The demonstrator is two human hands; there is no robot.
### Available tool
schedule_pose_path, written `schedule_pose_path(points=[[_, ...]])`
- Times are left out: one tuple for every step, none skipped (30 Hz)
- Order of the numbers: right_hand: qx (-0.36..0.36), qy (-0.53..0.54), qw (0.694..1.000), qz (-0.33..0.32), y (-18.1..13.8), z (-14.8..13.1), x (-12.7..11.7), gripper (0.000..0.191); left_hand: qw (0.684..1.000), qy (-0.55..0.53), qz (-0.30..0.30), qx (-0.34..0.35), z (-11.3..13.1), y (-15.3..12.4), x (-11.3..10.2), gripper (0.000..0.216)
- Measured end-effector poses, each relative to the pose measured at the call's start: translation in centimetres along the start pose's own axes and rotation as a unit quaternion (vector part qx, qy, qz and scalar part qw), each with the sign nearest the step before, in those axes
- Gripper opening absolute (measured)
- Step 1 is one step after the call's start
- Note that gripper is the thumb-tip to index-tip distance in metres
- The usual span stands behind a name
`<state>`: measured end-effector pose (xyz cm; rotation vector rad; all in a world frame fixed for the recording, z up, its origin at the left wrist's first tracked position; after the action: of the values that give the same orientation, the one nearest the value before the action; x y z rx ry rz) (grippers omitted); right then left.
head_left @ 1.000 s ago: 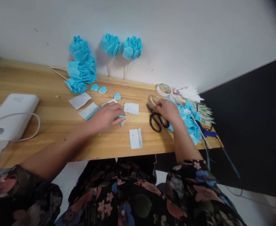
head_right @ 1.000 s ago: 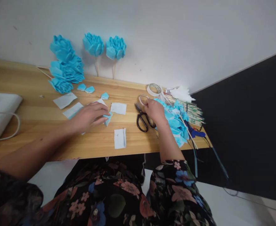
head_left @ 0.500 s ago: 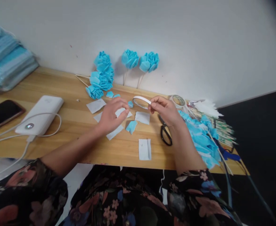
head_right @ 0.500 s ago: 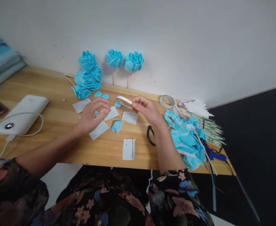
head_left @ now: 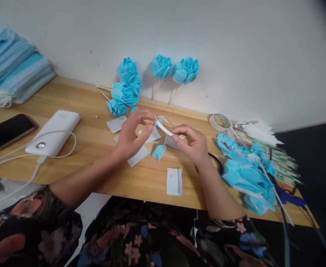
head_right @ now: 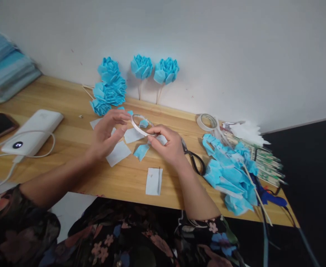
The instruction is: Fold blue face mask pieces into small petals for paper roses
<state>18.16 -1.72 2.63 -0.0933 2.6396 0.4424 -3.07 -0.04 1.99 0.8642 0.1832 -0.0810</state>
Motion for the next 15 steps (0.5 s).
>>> schedule_pose_path(points=[[-0.025, -0.016, 1.000, 0.007, -0.1, -0.4, 0.1, 0.008, 0.999, -0.013, 0.021, -0.032, -0.3, 0.0, -0.1, 0.019], [-0.047, -0.030, 0.998, 0.009, -0.2, -0.7, 0.2, 0.008, 0.997, -0.029, 0.037, -0.066, -0.6, -0.1, -0.1, 0.019], [-0.066, -0.042, 0.997, 0.010, -0.3, -1.0, 0.3, 0.009, 0.993, -0.049, 0.047, -0.099, -1.0, -0.2, -0.1, 0.019], [-0.079, -0.052, 0.995, 0.011, -0.3, -1.2, 0.4, 0.009, 0.988, -0.072, 0.048, -0.129, -1.3, -0.2, 0.0, 0.019], [-0.087, -0.061, 0.994, 0.014, -0.3, -1.3, 0.5, 0.008, 0.982, -0.098, 0.041, -0.154, -1.5, -0.3, 0.2, 0.020], [-0.091, -0.069, 0.993, 0.015, -0.4, -1.4, 0.6, 0.008, 0.977, -0.123, 0.029, -0.174, -1.7, -0.4, 0.3, 0.022], [-0.096, -0.074, 0.992, 0.017, -0.4, -1.4, 0.7, 0.007, 0.971, -0.146, 0.016, -0.188, -1.8, -0.4, 0.4, 0.024], [-0.101, -0.078, 0.992, 0.017, -0.4, -1.4, 0.8, 0.007, 0.966, -0.165, 0.003, -0.198, -1.8, -0.5, 0.6, 0.026], [-0.106, -0.080, 0.991, 0.017, -0.4, -1.4, 0.9, 0.006, 0.961, -0.182, -0.009, -0.206, -1.8, -0.6, 0.7, 0.026], [-0.111, -0.082, 0.990, 0.016, -0.4, -1.4, 0.9, 0.006, 0.957, -0.198, -0.018, -0.212, -1.8, -0.7, 0.8, 0.024], [-0.116, -0.083, 0.990, 0.014, -0.5, -1.4, 1.0, 0.006, 0.952, -0.215, -0.025, -0.217, -1.9, -0.8, 0.8, 0.023], [-0.119, -0.083, 0.989, 0.014, -0.5, -1.3, 1.1, 0.005, 0.947, -0.232, -0.029, -0.221, -1.9, -0.9, 0.9, 0.023], [-0.120, -0.084, 0.989, 0.013, -0.5, -1.2, 1.1, 0.005, 0.941, -0.250, -0.032, -0.224, -2.0, -1.0, 1.0, 0.022], [-0.119, -0.085, 0.989, 0.013, -0.4, -1.2, 1.2, 0.005, 0.936, -0.267, -0.033, -0.225, -2.0, -1.0, 1.1, 0.022], [-0.117, -0.086, 0.989, 0.012, -0.4, -1.1, 1.3, 0.004, 0.932, -0.281, -0.034, -0.226, -2.0, -1.1, 1.1, 0.022]])
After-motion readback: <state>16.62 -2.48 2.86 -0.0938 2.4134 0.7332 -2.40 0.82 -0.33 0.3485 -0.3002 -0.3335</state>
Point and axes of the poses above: each hand's wrist, its own y-axis towards the middle knuckle, its own x-axis out of the palm, z = x × y, the point moved 3 cm from there along y, towards the middle knuckle, and after that the axes turned 11 degrees about x, right-handed, at the moved point
